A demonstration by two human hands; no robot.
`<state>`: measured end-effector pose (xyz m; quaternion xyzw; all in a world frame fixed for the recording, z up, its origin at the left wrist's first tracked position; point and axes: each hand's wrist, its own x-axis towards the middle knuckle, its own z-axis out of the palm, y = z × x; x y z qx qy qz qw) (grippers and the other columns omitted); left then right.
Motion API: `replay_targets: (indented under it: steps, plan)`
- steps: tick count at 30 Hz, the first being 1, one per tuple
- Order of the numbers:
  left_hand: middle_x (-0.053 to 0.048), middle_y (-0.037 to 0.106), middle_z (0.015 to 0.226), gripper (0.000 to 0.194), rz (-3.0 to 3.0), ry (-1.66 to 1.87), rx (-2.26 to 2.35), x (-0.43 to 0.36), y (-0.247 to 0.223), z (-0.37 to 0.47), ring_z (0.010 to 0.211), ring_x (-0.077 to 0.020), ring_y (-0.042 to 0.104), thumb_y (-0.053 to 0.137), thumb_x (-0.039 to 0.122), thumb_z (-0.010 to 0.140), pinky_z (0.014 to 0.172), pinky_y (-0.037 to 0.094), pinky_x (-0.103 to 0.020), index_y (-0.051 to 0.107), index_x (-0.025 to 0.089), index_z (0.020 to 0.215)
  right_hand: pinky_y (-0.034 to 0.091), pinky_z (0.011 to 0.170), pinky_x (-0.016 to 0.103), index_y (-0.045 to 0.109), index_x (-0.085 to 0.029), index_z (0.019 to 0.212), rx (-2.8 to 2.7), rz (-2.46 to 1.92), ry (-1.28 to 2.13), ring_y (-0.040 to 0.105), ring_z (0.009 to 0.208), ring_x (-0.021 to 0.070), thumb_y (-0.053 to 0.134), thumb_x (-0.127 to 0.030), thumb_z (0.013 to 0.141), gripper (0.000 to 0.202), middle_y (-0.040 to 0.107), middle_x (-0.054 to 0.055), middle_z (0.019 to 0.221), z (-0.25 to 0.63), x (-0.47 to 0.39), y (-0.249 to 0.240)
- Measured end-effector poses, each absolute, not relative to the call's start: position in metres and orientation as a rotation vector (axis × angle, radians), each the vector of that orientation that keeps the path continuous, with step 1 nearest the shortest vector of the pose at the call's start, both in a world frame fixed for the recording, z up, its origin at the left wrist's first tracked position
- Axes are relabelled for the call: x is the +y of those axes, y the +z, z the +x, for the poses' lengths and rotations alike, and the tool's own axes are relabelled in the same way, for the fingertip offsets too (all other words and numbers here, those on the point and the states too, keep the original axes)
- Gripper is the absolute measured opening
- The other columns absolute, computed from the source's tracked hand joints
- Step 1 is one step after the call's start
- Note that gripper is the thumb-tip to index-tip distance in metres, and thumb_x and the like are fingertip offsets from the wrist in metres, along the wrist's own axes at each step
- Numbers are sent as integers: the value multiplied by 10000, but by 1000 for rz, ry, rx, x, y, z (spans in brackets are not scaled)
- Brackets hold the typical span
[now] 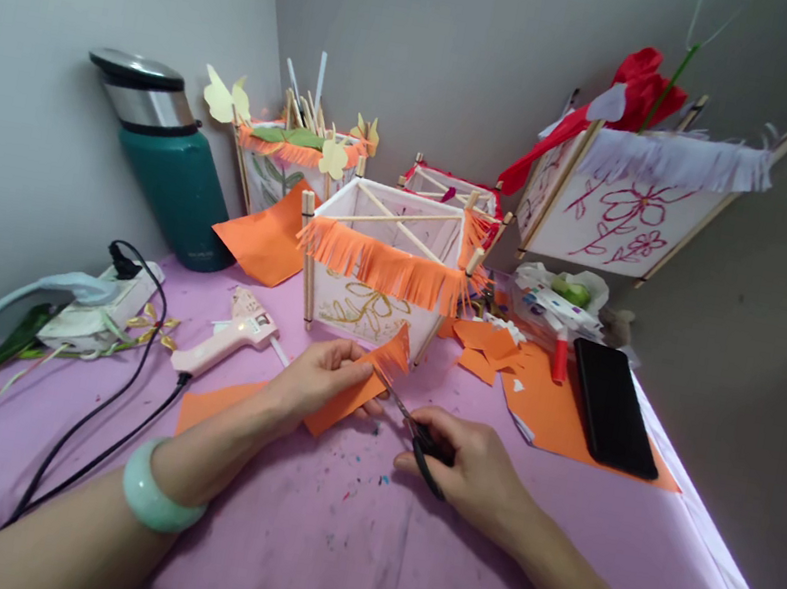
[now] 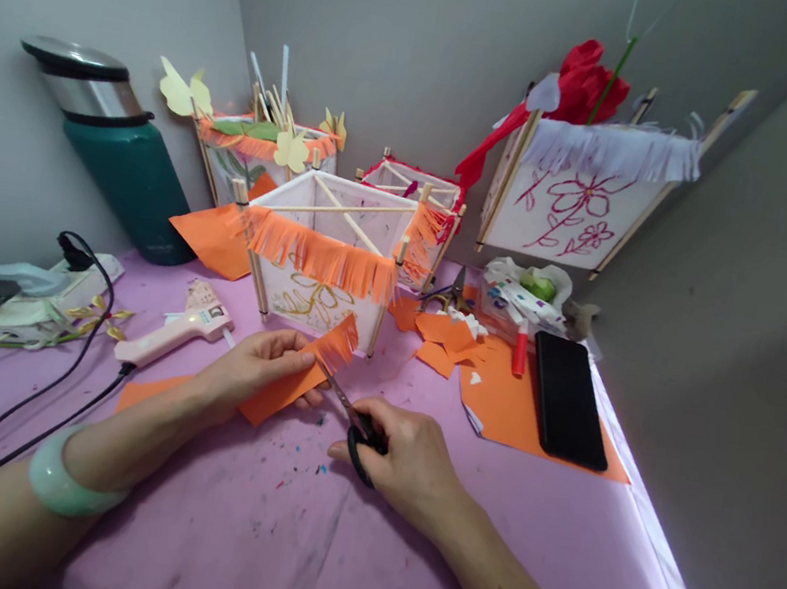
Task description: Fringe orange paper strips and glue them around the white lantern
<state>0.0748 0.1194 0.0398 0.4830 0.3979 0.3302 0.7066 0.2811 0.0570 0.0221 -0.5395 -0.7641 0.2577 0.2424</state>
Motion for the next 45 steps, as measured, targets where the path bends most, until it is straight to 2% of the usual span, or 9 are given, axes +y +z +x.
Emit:
replay_targets:
  steps: [7, 17, 29, 45]
  plan:
    - [-80, 708, 715, 264, 1055, 734, 871, 120, 39, 75, 586, -160, 687, 671, 320, 779, 562, 552, -262, 470, 150, 801, 327, 515, 196, 640, -203, 863, -2088, -1474, 699, 402, 554, 102, 688, -410, 766, 233, 476, -59, 616, 281, 58, 20]
    - [-83, 708, 684, 281, 1069, 720, 869, 120, 40, 74, 579, -168, 687, 674, 340, 776, 570, 545, -270, 471, 148, 810, 312, 521, 193, 633, -203, 872, -2082, -1483, 715, 392, 557, 96, 712, -355, 753, 209, 461, -67, 620, 282, 57, 20]
    - [-89, 709, 659, 279, 1088, 690, 859, 118, 42, 76, 554, -155, 677, 658, 352, 788, 548, 523, -244, 469, 148, 806, 302, 506, 189, 614, -197, 827, -2072, -1466, 730, 366, 552, 94, 707, -375, 758, 212, 430, -68, 608, 281, 58, 19]
    - [-68, 704, 674, 313, 1048, 743, 875, 120, 42, 74, 569, -171, 685, 712, 361, 732, 553, 537, -260, 490, 151, 797, 310, 520, 196, 629, -203, 881, -2085, -1473, 735, 392, 557, 97, 701, -391, 765, 232, 469, -64, 624, 283, 58, 16]
